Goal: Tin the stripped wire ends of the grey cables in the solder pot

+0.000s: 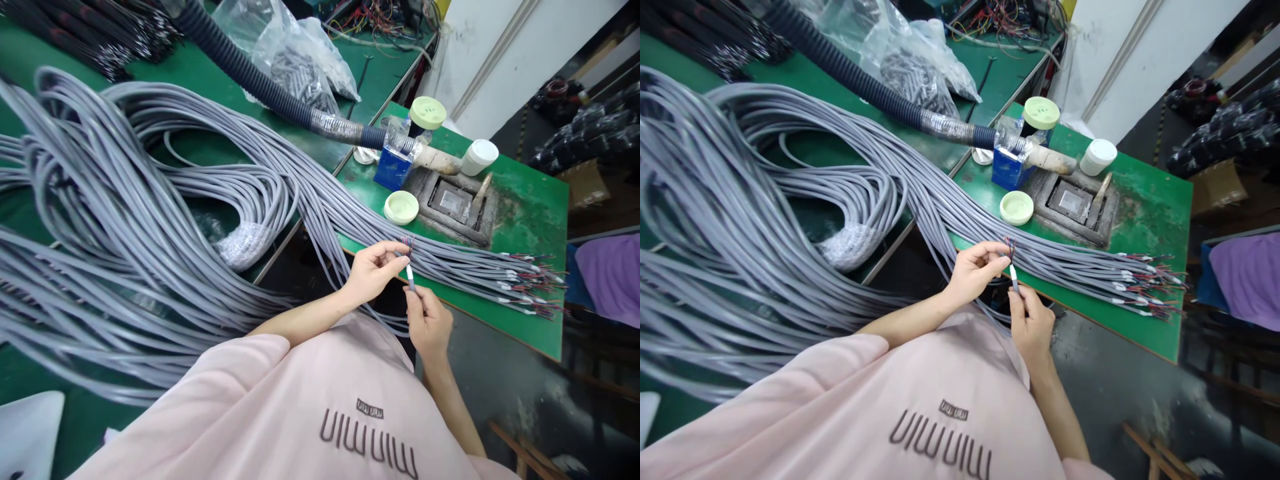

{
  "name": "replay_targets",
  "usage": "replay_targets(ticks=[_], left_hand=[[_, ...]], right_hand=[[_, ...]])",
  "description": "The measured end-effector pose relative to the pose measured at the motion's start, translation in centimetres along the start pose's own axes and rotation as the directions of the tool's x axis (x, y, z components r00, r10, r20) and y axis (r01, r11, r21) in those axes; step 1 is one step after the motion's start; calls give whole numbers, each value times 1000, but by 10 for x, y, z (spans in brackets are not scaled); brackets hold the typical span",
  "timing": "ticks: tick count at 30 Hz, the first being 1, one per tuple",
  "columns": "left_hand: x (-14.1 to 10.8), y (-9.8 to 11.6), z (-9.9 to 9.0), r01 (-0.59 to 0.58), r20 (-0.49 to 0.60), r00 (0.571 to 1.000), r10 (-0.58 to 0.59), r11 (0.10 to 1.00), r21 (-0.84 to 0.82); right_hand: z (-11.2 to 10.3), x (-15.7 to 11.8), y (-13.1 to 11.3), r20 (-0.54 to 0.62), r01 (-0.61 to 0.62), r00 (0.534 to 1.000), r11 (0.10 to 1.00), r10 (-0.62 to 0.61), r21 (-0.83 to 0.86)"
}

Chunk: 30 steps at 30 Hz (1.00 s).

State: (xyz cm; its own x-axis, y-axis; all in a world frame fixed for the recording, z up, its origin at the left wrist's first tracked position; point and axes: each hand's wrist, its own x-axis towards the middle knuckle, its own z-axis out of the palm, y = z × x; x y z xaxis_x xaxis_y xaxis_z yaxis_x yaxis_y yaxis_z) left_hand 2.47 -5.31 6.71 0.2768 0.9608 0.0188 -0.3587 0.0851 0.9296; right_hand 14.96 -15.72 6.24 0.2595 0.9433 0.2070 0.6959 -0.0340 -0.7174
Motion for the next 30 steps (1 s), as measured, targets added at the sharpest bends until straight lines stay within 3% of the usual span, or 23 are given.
replay_targets(ticks=[6, 13, 21, 26, 30], left_hand=[[3, 0, -3, 55, -31, 998, -55, 998, 11], [7, 2, -8, 140, 4, 990, -140, 990, 10], [14, 9, -8, 282, 53, 959, -277, 953, -112], [12, -1, -6, 236, 42, 972, -232, 953, -192], [6, -7, -2, 157, -27, 986, -166, 965, -208]], right_hand=[[1, 1, -3, -9, 37, 999, 999, -37, -36], [2, 2, -5, -6, 83, 996, 994, -84, -73], [0, 1, -5, 25, 89, 996, 995, -88, -42], [1, 1, -4, 47, -45, 998, 996, 42, 73], [5, 3, -3, 118, -258, 966, 896, 230, 361]])
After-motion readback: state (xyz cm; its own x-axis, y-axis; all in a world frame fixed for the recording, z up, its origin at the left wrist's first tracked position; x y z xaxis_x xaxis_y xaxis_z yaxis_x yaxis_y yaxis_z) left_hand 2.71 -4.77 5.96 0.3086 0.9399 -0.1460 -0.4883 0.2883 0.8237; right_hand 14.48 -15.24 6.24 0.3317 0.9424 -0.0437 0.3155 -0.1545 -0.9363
